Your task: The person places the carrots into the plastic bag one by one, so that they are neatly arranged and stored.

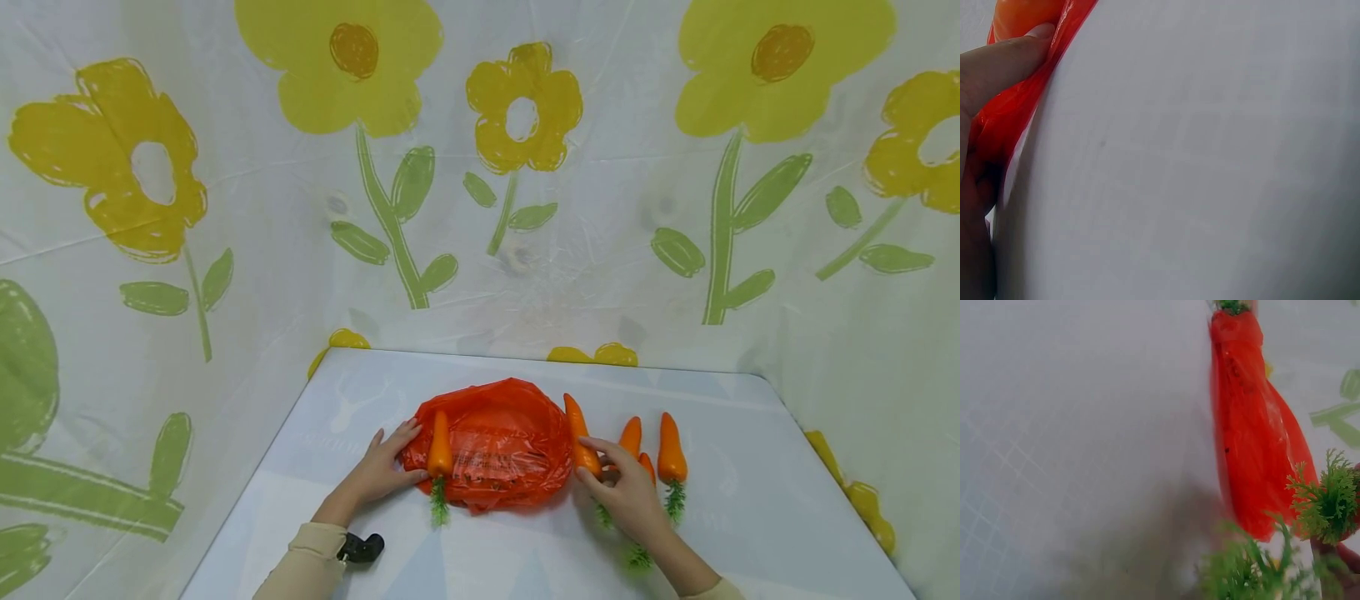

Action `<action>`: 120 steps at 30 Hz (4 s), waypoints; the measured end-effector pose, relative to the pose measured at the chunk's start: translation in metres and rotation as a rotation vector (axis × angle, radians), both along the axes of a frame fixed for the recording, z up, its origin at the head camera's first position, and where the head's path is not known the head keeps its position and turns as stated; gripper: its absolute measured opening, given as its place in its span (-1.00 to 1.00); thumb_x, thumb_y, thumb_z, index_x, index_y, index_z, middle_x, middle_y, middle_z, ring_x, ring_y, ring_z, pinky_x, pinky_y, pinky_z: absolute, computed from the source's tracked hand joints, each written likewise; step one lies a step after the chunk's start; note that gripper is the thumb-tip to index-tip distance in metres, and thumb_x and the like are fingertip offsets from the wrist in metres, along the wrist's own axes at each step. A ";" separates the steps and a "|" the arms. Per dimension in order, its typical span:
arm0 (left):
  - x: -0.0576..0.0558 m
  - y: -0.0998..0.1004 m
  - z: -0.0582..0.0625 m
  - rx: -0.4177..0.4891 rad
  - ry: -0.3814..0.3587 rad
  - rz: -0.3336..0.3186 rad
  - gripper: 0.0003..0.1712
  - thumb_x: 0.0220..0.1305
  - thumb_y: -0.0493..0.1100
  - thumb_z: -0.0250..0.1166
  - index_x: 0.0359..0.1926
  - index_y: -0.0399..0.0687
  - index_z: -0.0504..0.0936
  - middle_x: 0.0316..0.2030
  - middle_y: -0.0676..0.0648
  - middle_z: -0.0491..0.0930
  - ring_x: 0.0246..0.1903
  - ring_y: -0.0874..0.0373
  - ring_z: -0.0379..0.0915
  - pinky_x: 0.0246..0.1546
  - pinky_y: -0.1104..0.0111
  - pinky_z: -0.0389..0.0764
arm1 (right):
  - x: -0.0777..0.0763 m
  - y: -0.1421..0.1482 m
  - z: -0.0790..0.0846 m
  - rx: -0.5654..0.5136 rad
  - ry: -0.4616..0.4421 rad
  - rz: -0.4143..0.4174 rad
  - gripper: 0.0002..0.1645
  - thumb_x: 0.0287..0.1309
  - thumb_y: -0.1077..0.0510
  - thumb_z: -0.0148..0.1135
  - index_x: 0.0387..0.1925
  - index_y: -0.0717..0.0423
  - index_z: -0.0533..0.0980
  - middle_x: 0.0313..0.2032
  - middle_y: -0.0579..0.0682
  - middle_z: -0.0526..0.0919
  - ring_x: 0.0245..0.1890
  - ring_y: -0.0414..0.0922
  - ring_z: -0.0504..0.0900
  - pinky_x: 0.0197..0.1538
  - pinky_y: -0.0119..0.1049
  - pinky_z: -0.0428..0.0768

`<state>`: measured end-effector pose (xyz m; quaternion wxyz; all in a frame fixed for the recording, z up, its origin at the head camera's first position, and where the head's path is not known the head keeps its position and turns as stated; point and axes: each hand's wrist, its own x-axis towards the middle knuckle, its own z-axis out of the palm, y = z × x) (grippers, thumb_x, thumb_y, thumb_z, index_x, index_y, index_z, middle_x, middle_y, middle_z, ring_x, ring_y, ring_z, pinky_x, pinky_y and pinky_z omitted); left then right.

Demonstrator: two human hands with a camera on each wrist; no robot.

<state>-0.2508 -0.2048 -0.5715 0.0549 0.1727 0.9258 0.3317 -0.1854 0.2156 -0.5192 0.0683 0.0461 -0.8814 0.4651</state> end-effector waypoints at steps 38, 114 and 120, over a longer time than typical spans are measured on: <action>0.001 0.001 0.001 0.001 -0.019 0.012 0.03 0.17 0.23 0.46 0.54 -0.05 0.27 0.57 -0.05 0.10 0.57 -0.04 -0.09 0.53 -0.11 -0.35 | -0.009 -0.025 0.007 -0.044 0.083 0.087 -0.47 0.15 0.17 0.50 0.18 -0.12 0.61 0.09 -0.03 0.63 -0.13 -0.12 0.58 -0.15 -0.37 0.71; 0.001 -0.001 -0.001 0.000 0.016 -0.007 0.04 0.17 0.23 0.47 0.53 -0.12 0.28 0.54 -0.15 0.16 0.55 -0.12 -0.04 0.52 -0.15 -0.33 | -0.030 -0.105 -0.019 -0.085 0.038 0.226 -0.52 0.24 0.04 0.43 0.19 -0.14 0.60 -0.05 -0.07 0.62 -0.20 -0.11 0.51 -0.22 -0.38 0.63; 0.001 -0.001 -0.001 0.004 0.030 -0.012 0.04 0.17 0.23 0.47 0.52 -0.14 0.29 0.54 -0.18 0.17 0.54 -0.15 -0.02 0.51 -0.18 -0.32 | -0.033 -0.111 -0.022 -0.109 -0.003 0.227 -0.52 0.25 0.02 0.42 0.20 -0.18 0.59 -0.05 -0.10 0.60 -0.16 -0.09 0.50 -0.20 -0.40 0.62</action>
